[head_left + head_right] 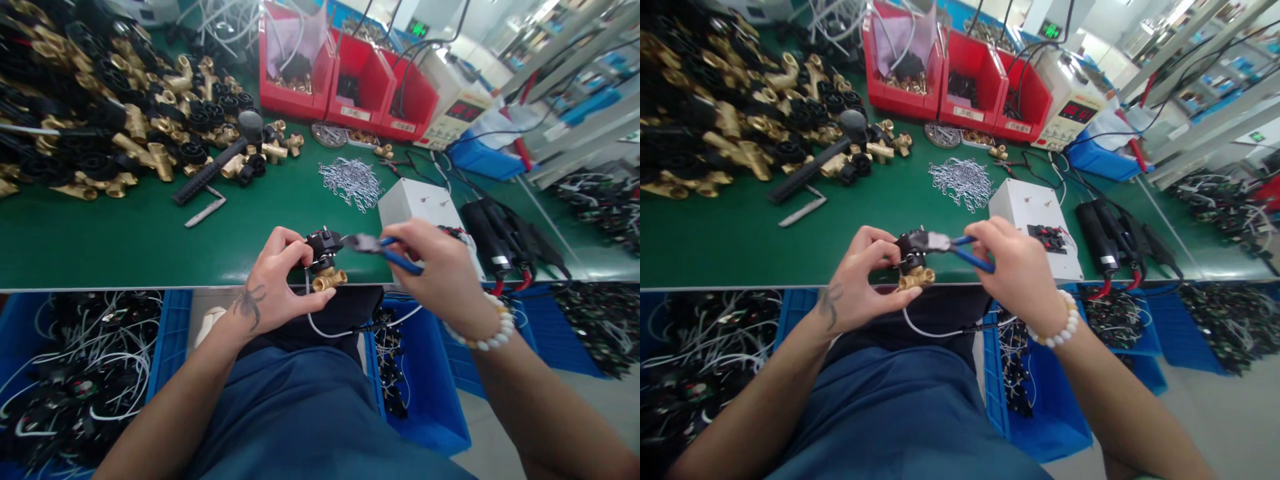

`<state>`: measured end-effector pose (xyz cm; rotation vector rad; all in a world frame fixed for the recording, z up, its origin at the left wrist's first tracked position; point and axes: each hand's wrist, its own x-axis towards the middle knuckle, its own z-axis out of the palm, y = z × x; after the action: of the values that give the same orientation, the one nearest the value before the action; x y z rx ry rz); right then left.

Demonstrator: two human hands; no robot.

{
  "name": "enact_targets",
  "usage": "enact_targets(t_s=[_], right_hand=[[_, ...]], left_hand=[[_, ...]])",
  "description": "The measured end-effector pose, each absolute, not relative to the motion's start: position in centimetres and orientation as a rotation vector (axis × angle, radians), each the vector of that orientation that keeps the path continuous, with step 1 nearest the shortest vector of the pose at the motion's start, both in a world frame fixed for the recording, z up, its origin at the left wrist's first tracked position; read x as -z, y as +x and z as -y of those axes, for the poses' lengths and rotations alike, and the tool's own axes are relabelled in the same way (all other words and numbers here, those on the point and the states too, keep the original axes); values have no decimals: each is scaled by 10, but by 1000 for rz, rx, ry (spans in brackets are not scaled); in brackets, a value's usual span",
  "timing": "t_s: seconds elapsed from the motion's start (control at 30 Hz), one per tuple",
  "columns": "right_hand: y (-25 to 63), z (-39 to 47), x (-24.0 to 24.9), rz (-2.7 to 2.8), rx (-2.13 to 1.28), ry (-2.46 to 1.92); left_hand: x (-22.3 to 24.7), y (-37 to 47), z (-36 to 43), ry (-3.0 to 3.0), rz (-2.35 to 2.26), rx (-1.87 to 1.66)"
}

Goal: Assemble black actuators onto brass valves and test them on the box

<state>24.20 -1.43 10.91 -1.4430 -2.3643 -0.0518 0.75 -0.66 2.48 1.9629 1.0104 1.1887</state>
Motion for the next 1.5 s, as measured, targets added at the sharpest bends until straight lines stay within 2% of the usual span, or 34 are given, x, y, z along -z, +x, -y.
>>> enact_targets(t_s=[0.1,0.23,0.3,0.43,0.6,0.77,0.9,1.07,1.17,1.5], right_hand=[[241,15,-109,1996,243,-1372],[240,15,-101,2480,-52,-1451],[241,15,-101,2526,-104,-1477],[241,16,-105,2033,184,-1362],[239,13,-106,2565,-89,-1418],[238,14,-106,2170,101,-1368],[234,15,-94,2531,-165,-1488],[233,14,-100,2219,-624,-1452],[232,12,-100,2285,-929,-1279],[230,-4,-84,2391,-1024,-1021]], left_hand=[[-25,8,6,1954,-1005,-1185],[-26,8,5,1958,-1026,-1169],[-27,8,6,1952,-1031,-1163],[-27,8,6,1954,-1031,-1158],[-27,7,7,1977,-1021,-1165],[-28,8,7,1981,-1023,-1179],[-27,9,7,2007,-1022,-1159],[-27,10,7,1939,-1065,-1180],[-27,10,8,1862,-1070,-1201],[-25,13,13,1805,-1080,-1224]])
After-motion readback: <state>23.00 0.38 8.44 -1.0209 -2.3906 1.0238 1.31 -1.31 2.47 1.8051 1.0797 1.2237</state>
